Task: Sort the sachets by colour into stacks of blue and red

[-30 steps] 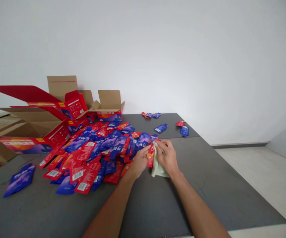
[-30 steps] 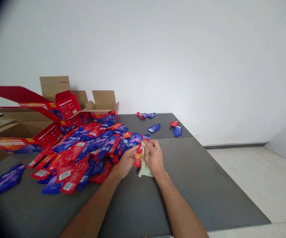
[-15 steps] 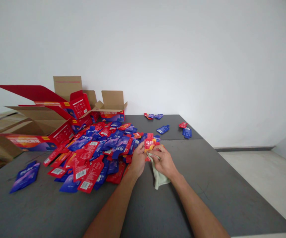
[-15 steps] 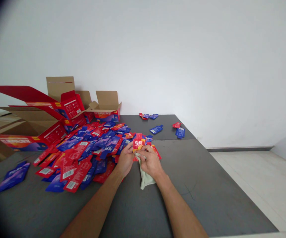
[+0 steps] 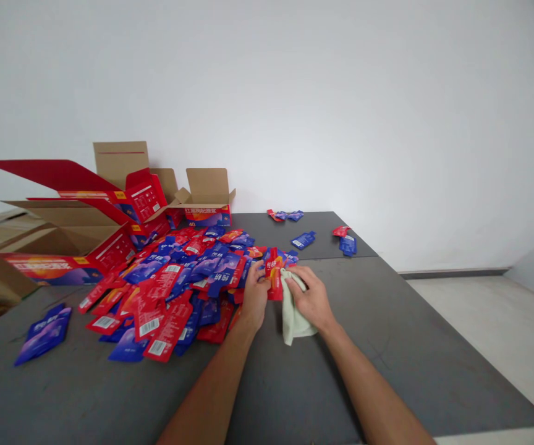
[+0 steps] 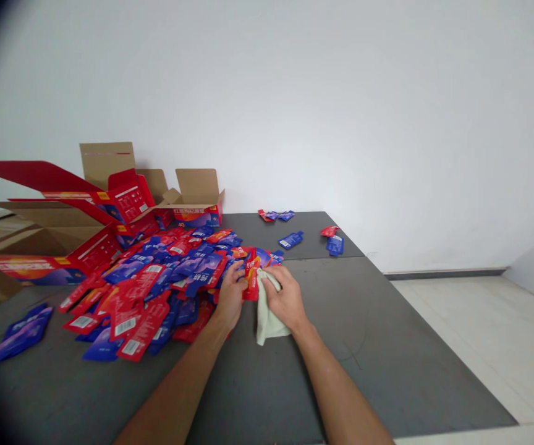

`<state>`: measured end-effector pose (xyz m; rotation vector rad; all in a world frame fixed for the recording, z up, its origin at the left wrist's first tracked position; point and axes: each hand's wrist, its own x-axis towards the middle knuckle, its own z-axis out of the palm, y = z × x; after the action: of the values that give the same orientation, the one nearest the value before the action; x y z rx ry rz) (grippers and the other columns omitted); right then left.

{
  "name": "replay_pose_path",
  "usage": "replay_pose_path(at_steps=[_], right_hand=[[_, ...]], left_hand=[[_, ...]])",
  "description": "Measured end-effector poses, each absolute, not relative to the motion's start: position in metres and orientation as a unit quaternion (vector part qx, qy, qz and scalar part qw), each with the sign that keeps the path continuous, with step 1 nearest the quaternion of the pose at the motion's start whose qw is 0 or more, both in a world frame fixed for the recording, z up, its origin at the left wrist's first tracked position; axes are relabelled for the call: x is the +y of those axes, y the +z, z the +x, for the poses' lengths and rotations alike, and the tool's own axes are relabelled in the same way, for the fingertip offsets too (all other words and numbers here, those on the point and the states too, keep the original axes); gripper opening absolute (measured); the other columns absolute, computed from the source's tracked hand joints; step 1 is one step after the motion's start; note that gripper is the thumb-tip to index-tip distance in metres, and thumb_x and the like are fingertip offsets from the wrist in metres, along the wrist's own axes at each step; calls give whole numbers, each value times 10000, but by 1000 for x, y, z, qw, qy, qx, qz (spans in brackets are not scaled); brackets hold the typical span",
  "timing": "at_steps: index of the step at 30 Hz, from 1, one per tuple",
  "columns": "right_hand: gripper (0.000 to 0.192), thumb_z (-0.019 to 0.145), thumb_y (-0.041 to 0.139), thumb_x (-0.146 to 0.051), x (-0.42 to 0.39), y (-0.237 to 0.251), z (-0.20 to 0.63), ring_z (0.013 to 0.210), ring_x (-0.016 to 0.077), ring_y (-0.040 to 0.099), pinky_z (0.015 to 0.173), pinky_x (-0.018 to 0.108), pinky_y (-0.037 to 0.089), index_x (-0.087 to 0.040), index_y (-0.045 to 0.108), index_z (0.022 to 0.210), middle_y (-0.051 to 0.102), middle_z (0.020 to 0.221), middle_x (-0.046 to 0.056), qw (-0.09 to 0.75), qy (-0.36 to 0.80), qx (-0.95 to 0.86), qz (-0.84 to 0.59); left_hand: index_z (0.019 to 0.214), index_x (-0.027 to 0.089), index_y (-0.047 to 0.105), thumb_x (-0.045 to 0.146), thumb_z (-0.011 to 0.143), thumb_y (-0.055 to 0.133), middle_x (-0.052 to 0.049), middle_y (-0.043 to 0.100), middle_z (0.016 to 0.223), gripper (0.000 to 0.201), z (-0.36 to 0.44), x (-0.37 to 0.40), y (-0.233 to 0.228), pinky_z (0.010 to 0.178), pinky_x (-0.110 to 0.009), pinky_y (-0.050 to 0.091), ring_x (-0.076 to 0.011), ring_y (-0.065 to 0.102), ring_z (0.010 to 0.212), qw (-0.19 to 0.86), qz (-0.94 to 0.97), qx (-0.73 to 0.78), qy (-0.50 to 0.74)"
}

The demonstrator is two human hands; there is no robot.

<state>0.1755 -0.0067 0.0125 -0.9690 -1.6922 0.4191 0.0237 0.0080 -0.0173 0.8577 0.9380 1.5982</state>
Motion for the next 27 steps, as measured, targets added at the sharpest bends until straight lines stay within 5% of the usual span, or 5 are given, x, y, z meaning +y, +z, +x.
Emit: replay_pose_path(at_steps=[8, 15, 22, 27], right_hand=[[201, 919, 597, -321, -9, 14, 171, 1011, 213, 643, 959, 393, 507, -240, 696, 1074, 701, 1078, 72, 550, 184, -706, -408], [224, 940, 571, -269, -17, 11, 157, 978, 191, 631, 893, 345, 532, -268, 734, 1094, 667, 1052, 76, 491, 175, -782, -342], [254, 949, 544, -306, -4, 14, 180, 971, 202, 613, 920, 367, 509, -237, 739, 1097, 638, 1077, 87, 557, 77, -674, -479], [242, 940, 555, -300, -6, 13, 179, 948, 195, 622, 874, 348, 521, -252, 744, 1084, 650, 1051, 78, 534, 108, -708, -450]], left_hand=[[1120, 170, 676, 265, 807, 673, -90, 709, 1130, 327, 33, 0, -2, 990, -343, 467, -200, 651, 1057, 605, 337, 311, 651], [1318, 245, 578, 330, 886, 606, -58, 671, 1255, 440, 33, -3, 7, 1028, -361, 478, -188, 650, 1105, 660, 254, 248, 662], [1205, 156, 677, 274, 847, 647, -113, 695, 1210, 378, 40, -12, 2, 1057, -389, 461, -250, 646, 1137, 716, 315, 247, 572], [1253, 166, 658, 285, 857, 635, -117, 670, 1269, 414, 41, -12, 1, 1079, -401, 446, -259, 616, 1198, 711, 324, 244, 574]])
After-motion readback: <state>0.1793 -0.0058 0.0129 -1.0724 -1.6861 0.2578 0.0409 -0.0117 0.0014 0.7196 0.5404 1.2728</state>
